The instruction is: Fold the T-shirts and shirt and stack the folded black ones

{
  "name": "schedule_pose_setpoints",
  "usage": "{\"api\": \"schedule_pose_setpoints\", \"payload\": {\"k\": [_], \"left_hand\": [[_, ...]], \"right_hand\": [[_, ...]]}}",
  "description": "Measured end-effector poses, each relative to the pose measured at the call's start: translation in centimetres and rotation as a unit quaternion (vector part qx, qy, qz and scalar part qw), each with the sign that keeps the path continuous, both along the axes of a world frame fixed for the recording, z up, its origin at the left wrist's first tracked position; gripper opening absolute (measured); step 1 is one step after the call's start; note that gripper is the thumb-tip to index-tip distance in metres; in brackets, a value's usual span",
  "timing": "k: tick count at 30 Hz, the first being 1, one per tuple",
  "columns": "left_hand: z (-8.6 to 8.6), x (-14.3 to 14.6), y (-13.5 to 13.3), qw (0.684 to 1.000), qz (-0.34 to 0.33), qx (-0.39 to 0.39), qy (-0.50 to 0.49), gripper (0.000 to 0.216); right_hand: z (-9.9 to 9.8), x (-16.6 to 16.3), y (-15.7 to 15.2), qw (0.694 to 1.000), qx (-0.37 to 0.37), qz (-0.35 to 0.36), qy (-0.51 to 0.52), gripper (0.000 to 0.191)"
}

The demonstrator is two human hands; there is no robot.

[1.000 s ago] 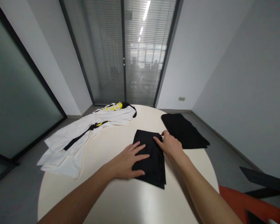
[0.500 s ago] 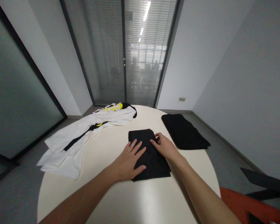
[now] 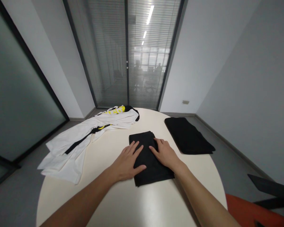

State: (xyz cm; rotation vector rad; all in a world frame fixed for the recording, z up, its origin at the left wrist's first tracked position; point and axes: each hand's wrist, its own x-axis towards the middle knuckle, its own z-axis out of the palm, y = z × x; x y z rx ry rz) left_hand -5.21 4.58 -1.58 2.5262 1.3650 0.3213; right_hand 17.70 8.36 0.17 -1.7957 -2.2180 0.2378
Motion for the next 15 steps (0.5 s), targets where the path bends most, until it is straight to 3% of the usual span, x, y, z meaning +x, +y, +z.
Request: {"api": "schedule_pose_setpoints", "payload": {"k": [6, 15], "left_hand": [[-0.4, -0.7, 1.1, 0.999, 0.013, 0.033, -0.030, 0.078], [-0.7, -0.6, 1.5, 0.999, 0.041, 0.009, 0.003, 0.074]], "right_hand": [[1.2, -0.5, -0.5, 0.990, -0.046, -0.119, -0.067, 0.063], [1.7, -0.8, -0.7, 0.985, -0.070, -0.133, -0.081, 0.062]]}}
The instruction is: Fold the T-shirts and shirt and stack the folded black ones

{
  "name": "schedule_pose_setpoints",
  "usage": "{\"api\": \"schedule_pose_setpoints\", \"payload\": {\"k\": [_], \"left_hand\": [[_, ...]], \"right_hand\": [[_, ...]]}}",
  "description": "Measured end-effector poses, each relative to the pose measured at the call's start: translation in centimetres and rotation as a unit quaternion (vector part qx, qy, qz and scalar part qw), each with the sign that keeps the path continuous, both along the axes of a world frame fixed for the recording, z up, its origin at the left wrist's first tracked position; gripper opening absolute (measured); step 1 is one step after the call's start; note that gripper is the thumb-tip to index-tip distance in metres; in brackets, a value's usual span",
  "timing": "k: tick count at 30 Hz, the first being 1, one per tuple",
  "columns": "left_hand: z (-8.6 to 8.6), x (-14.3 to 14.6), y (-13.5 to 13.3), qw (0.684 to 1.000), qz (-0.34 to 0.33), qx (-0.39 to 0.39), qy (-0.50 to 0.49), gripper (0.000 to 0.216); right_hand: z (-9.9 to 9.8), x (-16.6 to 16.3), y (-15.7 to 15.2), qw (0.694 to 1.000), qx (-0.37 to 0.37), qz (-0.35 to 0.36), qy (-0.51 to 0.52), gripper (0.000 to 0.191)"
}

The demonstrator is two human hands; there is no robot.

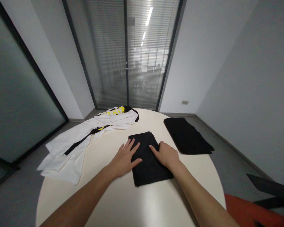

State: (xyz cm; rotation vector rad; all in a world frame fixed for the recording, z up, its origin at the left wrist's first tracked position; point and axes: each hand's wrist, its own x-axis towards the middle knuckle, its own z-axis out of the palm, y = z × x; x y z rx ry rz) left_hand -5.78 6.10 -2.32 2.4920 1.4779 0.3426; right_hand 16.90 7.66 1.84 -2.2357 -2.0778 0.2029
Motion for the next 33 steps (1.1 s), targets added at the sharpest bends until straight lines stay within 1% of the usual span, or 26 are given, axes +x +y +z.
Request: {"api": "schedule_pose_setpoints", "payload": {"k": [4, 9, 12, 14, 17, 20, 24, 26, 30, 33], "left_hand": [[-0.2, 0.1, -0.5, 1.000, 0.003, 0.005, -0.013, 0.064], [0.0, 0.3, -0.6, 1.000, 0.004, 0.000, -0.010, 0.064], [0.0, 0.4, -0.7, 1.000, -0.003, 0.021, -0.016, 0.062], [-0.2, 0.6, -0.8, 0.999, -0.014, 0.038, -0.020, 0.061], [-0.4, 0.7, -1.0, 0.999, -0.035, 0.032, -0.019, 0.063], [-0.6, 0.8, -1.2, 0.999, -0.036, 0.030, -0.022, 0.064], [-0.7, 1.0, -1.2, 0.999, -0.025, 0.033, -0.024, 0.066], [-0.8, 1.2, -1.1, 0.999, -0.016, 0.034, -0.020, 0.068], [-1.1, 1.5, -0.9, 0.999, -0.003, 0.050, -0.021, 0.071], [-1.3, 1.5, -0.8, 0.998, 0.010, 0.058, -0.024, 0.068]], "right_hand": [[-0.4, 0.0, 0.2, 1.000, 0.006, 0.010, 0.023, 0.052], [-1.0, 0.2, 0.7, 0.997, 0.001, 0.003, 0.074, 0.047], [-1.4, 0.4, 1.0, 0.994, 0.007, 0.010, 0.107, 0.043], [-1.6, 0.5, 1.1, 0.992, 0.011, 0.018, 0.125, 0.044], [-1.5, 0.6, 1.2, 0.989, 0.024, 0.027, 0.142, 0.054], [-1.2, 0.8, 1.1, 0.989, 0.036, 0.049, 0.138, 0.055], [-0.7, 1.2, 0.8, 0.986, 0.054, 0.103, 0.118, 0.045], [-0.5, 1.4, 0.6, 0.985, 0.055, 0.117, 0.117, 0.041], [-0.4, 1.0, 0.3, 0.985, 0.041, 0.120, 0.117, 0.034], [-0.3, 0.7, 0.4, 0.987, 0.049, 0.106, 0.106, 0.033]]}}
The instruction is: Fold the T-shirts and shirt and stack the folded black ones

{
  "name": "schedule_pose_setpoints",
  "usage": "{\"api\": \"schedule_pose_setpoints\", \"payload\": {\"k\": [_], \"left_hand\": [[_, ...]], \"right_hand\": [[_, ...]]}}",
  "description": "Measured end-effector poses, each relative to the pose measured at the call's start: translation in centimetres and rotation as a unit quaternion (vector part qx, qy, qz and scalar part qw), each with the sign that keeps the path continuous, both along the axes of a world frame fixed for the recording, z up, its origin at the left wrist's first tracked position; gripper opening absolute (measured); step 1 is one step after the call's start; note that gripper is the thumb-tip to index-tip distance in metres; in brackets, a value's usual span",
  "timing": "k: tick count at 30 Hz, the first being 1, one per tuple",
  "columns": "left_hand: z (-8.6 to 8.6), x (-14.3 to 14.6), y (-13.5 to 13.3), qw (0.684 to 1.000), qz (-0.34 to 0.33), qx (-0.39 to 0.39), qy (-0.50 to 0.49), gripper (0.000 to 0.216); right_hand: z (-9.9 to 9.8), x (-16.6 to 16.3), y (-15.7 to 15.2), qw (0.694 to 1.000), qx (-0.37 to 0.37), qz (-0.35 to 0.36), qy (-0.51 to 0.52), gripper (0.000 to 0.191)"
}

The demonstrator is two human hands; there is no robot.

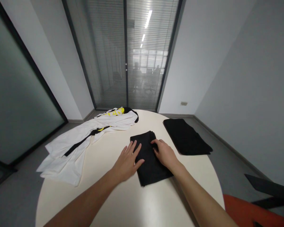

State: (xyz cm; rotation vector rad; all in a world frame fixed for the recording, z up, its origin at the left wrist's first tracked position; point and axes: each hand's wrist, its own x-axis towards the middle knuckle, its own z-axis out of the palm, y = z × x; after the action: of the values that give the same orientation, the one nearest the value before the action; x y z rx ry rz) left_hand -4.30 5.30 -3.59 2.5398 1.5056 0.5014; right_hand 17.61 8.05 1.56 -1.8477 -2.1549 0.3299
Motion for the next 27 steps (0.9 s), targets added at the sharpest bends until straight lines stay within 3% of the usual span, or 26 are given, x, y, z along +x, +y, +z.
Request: {"api": "schedule_pose_setpoints", "payload": {"k": [7, 15, 27], "left_hand": [[-0.7, -0.7, 0.3, 1.000, 0.017, -0.013, 0.009, 0.069], [-0.3, -0.7, 0.3, 0.999, 0.013, -0.030, 0.036, 0.068], [0.0, -1.1, 0.6, 0.999, 0.011, 0.005, 0.046, 0.059]], "right_hand": [[1.4, 2.8, 2.0, 0.999, 0.037, -0.006, -0.011, 0.032], [5.2, 6.1, 6.3, 0.995, 0.075, -0.023, -0.056, 0.033], [8.6, 12.4, 12.0, 0.984, 0.128, -0.054, -0.109, 0.039]]}}
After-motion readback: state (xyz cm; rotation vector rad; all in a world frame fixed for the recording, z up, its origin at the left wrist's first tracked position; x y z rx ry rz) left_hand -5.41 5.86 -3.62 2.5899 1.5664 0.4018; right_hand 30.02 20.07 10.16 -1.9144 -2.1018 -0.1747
